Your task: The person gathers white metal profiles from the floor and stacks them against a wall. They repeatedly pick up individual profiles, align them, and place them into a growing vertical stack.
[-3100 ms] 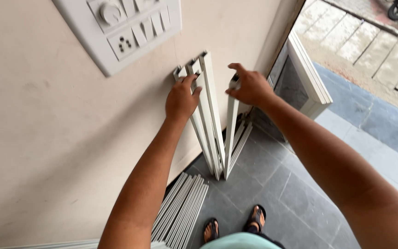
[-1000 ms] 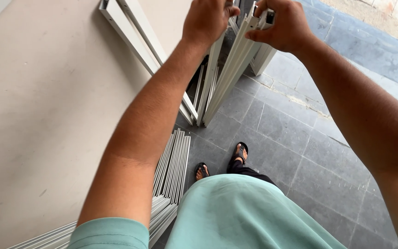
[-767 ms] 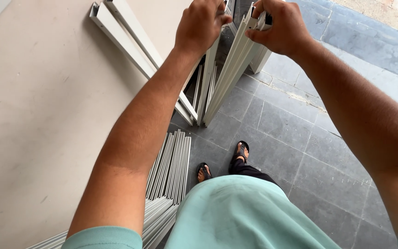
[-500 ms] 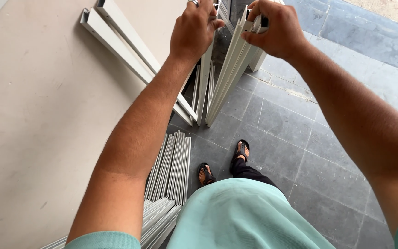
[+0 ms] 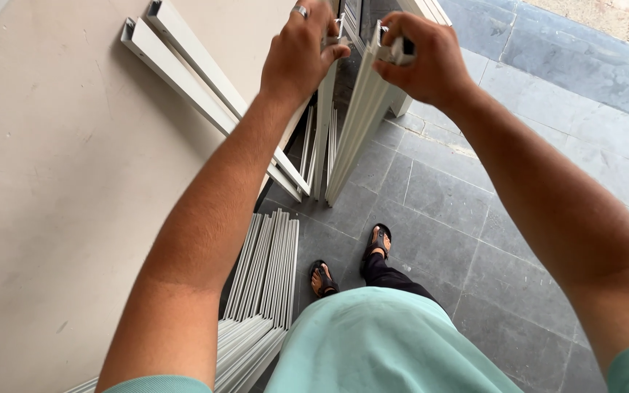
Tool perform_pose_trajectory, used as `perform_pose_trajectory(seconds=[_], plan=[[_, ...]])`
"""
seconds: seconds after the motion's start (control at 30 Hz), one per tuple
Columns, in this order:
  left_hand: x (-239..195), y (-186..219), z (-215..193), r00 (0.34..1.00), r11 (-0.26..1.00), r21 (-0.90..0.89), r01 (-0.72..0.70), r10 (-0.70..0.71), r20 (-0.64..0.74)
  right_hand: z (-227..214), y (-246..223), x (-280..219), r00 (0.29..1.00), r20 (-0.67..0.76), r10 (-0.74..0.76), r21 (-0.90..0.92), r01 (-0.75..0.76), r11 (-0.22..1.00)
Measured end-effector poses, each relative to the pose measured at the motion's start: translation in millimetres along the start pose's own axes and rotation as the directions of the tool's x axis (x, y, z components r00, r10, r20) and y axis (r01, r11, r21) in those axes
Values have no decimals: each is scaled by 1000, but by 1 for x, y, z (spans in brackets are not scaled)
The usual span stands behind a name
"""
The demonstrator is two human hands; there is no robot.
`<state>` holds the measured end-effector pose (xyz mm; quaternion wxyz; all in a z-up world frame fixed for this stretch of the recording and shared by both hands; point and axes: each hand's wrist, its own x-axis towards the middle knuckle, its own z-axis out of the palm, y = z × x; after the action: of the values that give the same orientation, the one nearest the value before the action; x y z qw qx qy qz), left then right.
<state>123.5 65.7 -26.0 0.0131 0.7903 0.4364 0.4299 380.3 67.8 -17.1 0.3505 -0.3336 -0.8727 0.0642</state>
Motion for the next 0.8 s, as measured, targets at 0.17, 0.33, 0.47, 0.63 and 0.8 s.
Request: perform_pose_trajectory(seconds=[0.17,0.33,0.47,0.63,0.8], plan=[[18,1,5,941,981,186,57,-115,317,12,-8,15,999,17,-37,27,36,999],[19,0,9,947,965,248,-88,4,320,17,-10,15,992,-61,-110,-38,108,993],[14,5,10,952,965,251,-72,-8,307,13,-8,3,987,72,145,96,-152,984],[17,2,-3,859,968,184,173,-240,453,-14,4,-4,956,205,211,-8,-214,977],[14,-12,-13,924,990,45,137,-144,355,-30,15,-3,955,187,229,-42,-225,973]])
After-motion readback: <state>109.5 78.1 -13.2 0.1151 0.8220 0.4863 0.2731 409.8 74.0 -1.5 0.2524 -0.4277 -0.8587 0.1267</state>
